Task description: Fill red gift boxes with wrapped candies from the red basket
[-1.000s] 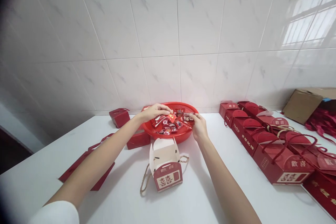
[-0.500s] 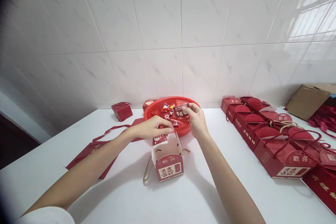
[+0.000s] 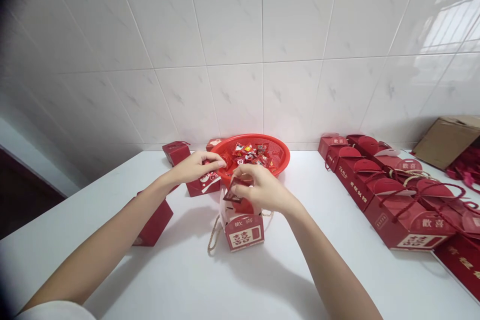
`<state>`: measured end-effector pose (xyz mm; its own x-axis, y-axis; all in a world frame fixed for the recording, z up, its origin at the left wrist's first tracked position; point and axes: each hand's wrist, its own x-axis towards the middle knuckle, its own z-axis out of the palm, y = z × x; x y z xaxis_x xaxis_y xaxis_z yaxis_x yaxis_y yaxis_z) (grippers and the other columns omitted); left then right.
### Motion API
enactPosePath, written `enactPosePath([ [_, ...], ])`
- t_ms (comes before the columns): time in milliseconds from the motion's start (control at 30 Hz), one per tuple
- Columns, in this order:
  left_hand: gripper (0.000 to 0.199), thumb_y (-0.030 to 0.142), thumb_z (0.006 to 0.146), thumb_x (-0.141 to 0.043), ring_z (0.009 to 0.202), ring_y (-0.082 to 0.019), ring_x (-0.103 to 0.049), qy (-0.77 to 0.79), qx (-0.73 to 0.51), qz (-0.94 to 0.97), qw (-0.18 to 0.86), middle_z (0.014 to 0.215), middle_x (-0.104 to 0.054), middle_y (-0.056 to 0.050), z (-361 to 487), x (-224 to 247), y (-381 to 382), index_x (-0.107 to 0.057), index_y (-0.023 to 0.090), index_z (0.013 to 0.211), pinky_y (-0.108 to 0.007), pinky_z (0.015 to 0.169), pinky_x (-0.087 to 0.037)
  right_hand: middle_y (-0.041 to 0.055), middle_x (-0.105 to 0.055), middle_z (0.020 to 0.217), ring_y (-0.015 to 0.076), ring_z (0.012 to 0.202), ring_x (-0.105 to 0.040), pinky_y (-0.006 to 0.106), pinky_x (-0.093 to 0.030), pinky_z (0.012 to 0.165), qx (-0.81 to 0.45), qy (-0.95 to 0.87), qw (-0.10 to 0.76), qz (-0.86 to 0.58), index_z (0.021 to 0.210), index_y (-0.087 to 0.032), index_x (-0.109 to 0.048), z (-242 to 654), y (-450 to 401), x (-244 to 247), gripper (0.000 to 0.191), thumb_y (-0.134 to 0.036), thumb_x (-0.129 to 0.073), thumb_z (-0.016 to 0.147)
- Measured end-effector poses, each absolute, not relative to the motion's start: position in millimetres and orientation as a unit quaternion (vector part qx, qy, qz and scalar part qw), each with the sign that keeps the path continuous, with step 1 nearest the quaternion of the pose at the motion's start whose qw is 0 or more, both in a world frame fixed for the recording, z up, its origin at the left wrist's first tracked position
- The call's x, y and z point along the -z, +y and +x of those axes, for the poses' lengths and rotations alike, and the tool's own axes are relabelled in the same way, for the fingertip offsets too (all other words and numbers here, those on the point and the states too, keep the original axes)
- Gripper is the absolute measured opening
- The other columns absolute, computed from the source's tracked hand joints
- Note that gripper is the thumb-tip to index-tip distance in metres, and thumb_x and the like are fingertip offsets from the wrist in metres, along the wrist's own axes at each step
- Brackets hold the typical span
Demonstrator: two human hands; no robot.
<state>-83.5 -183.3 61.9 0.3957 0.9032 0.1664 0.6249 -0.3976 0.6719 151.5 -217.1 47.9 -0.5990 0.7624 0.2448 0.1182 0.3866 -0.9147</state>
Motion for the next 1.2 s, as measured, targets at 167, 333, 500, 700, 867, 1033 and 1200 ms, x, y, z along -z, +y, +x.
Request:
enactPosePath([
  [167,0.035,0.048,0.083,-0.061,0.051,-0.01,-0.04,0.498,-0.303,0.768,0.264,0.058,-0.053,0.003,-86,-61,-172,-0.071,0.016,0.075,-0.024,0.052,-0.034,0.0013,-0.068,0.083,0.0167,0.079,-0.061,0.029,-0.046,0.072,-0.352,-0.825,0.289,-0.335,0.078,-0.019,-0.063,147,-220,-44,0.012,-0.011,-0.055,0.083],
  [333,0.035,0.048,0.078,-0.061,0.067,-0.016,-0.054,0.499,-0.364,0.753,0.226,0.065,-0.061,-0.001,-81,-48,-139,-0.071,0.016,0.069,-0.026,0.062,-0.041,0.0053,-0.072,0.101,0.0206,0.093,-0.065,0.03,-0.046,0.075,-0.305,-0.843,0.256,-0.362,0.095,-0.02,-0.067,149,-222,-44,0.014,-0.017,-0.056,0.087],
  [500,0.032,0.04,0.085,-0.055,0.075,-0.019,-0.059,0.554,-0.382,0.717,0.181,0.075,-0.069,-0.004,-69,-24,-108,-0.072,0.015,0.076,-0.028,0.073,-0.046,0.0064,-0.067,0.092,0.0205,0.078,-0.06,0.03,-0.041,0.065,-0.186,-0.843,0.239,-0.445,0.091,-0.019,-0.062,160,-226,-53,0.008,-0.025,-0.057,0.089],
  [700,0.027,0.032,0.085,-0.058,0.105,-0.025,-0.062,0.563,-0.373,0.723,0.146,0.106,-0.072,-0.009,-63,-17,-115,-0.072,0.017,0.104,-0.036,0.095,-0.046,0.0042,-0.066,0.085,0.0197,0.075,-0.059,0.028,-0.036,0.059,-0.208,-0.858,0.116,-0.454,0.084,-0.021,-0.058,175,-231,-56,0.01,-0.027,-0.065,0.083],
  [867,0.032,0.045,0.091,-0.056,0.095,-0.022,-0.065,0.446,-0.285,0.812,0.246,0.104,-0.07,-0.008,-75,-37,-162,-0.073,0.017,0.097,-0.035,0.088,-0.051,0.0061,-0.069,0.096,0.0232,0.083,-0.062,0.029,-0.04,0.062,-0.206,-0.857,0.069,-0.467,0.094,-0.022,-0.06,182,-232,-55,0.015,-0.031,-0.068,0.083],
  [1033,0.027,0.041,0.093,-0.058,0.099,-0.022,-0.064,0.406,-0.127,0.872,0.244,0.11,-0.067,-0.008,-81,-42,-221,-0.075,0.021,0.097,-0.031,0.088,-0.048,0.0046,-0.069,0.088,0.0223,0.079,-0.062,0.029,-0.04,0.063,-0.207,-0.871,0.076,-0.44,0.084,-0.022,-0.063,179,-235,-54,0.008,-0.027,-0.069,0.082],
  [1200,0.036,0.04,0.102,-0.042,0.102,-0.021,-0.064,0.403,-0.099,0.853,0.316,0.119,-0.065,-0.007,-92,-36,-252,-0.074,0.025,0.112,-0.029,0.086,-0.049,0.0008,-0.069,0.077,0.0178,0.067,-0.061,0.026,-0.039,0.057,-0.23,-0.893,0.078,-0.378,0.086,-0.024,-0.07,177,-244,-57,0.005,-0.026,-0.07,0.081],
])
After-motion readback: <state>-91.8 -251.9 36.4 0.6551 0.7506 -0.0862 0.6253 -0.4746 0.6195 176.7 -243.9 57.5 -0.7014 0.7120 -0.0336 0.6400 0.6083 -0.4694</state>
